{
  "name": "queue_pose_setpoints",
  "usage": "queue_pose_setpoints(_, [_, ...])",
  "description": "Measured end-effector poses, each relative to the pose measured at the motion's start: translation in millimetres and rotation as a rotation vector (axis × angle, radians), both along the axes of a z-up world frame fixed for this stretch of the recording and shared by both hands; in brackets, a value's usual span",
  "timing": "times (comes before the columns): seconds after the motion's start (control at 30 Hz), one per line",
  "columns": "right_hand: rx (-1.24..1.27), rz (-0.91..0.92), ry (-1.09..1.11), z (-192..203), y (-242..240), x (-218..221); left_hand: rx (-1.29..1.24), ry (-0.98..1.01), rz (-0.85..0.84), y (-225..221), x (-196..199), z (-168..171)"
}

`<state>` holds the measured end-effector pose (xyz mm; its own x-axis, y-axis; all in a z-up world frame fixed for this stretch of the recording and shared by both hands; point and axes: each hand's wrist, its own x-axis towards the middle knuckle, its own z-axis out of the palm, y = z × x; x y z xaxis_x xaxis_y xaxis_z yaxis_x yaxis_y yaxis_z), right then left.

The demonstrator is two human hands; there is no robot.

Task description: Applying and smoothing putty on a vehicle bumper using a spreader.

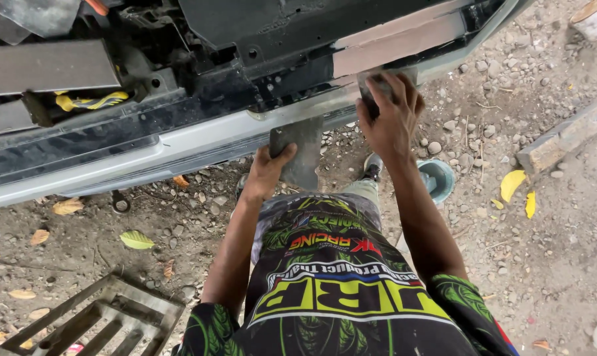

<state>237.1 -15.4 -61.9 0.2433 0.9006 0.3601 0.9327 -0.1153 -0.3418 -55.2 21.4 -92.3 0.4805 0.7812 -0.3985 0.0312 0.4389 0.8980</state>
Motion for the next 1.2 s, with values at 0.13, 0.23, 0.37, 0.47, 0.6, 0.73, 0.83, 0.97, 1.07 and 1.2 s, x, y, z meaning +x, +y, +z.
queue_pose_setpoints(0.13, [-0.028,-0.02,-0.06,-4.9,12.5,-5.4,0.0,-0.032,0.002,-2.6,0.4,-2.2])
queue_pose_setpoints(0.23, [-0.025,-0.022,-0.042,-10.6,12.0,-6.8,-0.014,-0.024,0.006,-7.1,-3.5,-8.8])
queue_pose_setpoints(0.37, [-0.163,-0.034,0.005,5.2,6.5,-2.6,-0.038,-0.053,0.012,-6.6,0.2,-3.2])
queue_pose_setpoints(0.47, [-0.165,-0.022,0.009,5.5,5.2,-0.7,-0.023,-0.007,-0.013,-4.5,4.6,17.0])
queue_pose_setpoints(0.6, [-0.128,-0.041,-0.001,-9.5,16.9,-1.6,0.024,0.084,-0.051,-5.1,4.6,12.2])
queue_pose_setpoints(0.73, [-0.235,-0.045,-0.037,23.6,8.5,-13.0,0.046,0.052,-0.053,-8.5,6.3,3.7])
queue_pose_setpoints(0.83, [-0.394,-0.053,0.084,61.0,-6.9,-17.8,0.108,0.091,-0.011,-9.7,11.8,-18.0])
queue_pose_setpoints(0.97, [-0.353,0.329,0.639,74.7,-53.5,-26.5,0.084,0.081,0.162,-11.5,28.3,-4.0])
queue_pose_setpoints(1.07, [-0.462,0.433,0.719,63.5,-66.5,-20.6,-0.102,-0.116,0.272,-1.2,32.1,52.7])
queue_pose_setpoints(1.2, [-0.27,-0.05,0.21,58.8,-50.1,-26.5,-0.27,-0.257,0.344,5.7,14.9,73.7])
